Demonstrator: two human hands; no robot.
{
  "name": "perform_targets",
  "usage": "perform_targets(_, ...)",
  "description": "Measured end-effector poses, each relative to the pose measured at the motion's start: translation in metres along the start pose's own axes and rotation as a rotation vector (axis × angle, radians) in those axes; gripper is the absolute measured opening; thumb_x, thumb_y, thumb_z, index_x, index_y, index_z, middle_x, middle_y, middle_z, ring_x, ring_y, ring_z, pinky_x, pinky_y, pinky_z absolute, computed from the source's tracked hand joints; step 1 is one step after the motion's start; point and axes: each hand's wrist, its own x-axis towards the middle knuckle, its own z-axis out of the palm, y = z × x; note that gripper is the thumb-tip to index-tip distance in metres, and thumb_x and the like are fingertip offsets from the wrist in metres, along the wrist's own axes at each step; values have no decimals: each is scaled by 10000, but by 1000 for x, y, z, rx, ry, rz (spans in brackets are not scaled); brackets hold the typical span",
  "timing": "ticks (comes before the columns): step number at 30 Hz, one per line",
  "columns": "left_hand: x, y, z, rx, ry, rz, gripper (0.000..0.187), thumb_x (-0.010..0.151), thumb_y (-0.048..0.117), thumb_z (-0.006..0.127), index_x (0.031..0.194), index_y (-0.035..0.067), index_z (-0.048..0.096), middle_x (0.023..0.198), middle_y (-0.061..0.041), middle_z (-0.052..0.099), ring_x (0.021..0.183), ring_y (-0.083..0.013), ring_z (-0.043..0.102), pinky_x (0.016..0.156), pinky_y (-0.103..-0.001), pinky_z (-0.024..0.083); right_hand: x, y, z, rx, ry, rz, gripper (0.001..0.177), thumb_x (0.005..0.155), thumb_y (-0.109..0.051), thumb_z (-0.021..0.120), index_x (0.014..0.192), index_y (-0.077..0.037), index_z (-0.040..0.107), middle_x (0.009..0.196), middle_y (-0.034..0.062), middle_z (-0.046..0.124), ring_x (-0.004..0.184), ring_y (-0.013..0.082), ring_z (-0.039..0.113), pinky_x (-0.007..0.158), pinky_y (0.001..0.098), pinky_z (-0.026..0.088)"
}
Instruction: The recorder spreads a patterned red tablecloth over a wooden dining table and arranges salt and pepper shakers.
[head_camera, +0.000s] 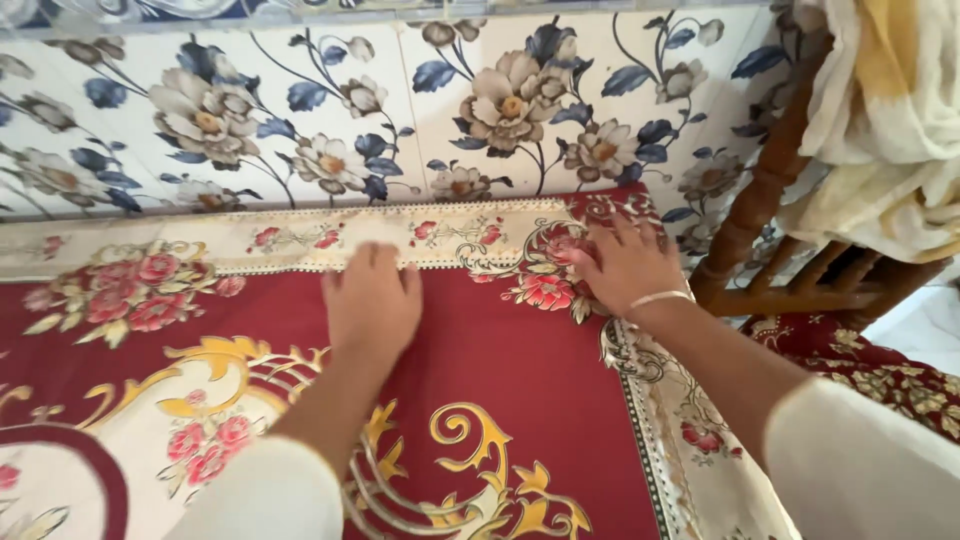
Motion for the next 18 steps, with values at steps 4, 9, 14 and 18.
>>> perform_targets(4, -52, 28, -43, 62, -183, -6, 352, 1015, 398, 494, 1130, 123, 681, 1190, -70, 622, 1207, -257, 575, 1088, -517, 426, -47, -11, -26, -119, -124, 195, 652, 1030, -658, 397, 1557, -274, 414, 1669, 121, 331, 1587, 332, 259, 1241, 670, 212)
perform_targets(9, -86, 40, -72, 10, -425, -68, 640, 943, 494, 510, 1492, 178, 417, 1525, -97, 405, 1448, -288, 336, 1099, -737, 115, -80, 22, -26, 203, 112, 178, 710, 935, -531, 530, 1568, -243, 385, 1679, 76, 296, 1500, 336, 224, 1134, 685, 148)
perform_targets(14, -158, 57, -110, 58, -513, -93, 624, 968, 512, 491, 1482, 177, 376, 1576, -78, 344, 1495, -270, 299, 1193, -692, 127, -195, 47, -33, 386, 47, 559, 542, 898, -374, 672, 1360, -99, 604, 1421, 244, 567, 1235, 396, 596, 1064, 473, 482)
perform_targets(18, -213, 69, -128, 122, -465, -55, 651, 931, 526, 499, 1474, 182, 400, 1605, -67, 332, 1519, -276, 287, 1213, -657, 174, -275, 60, -35, 618, -131, 793, 492, 937, -447, 655, 1149, -5, 692, 1093, 294, 753, 989, 414, 745, 944, 490, 598)
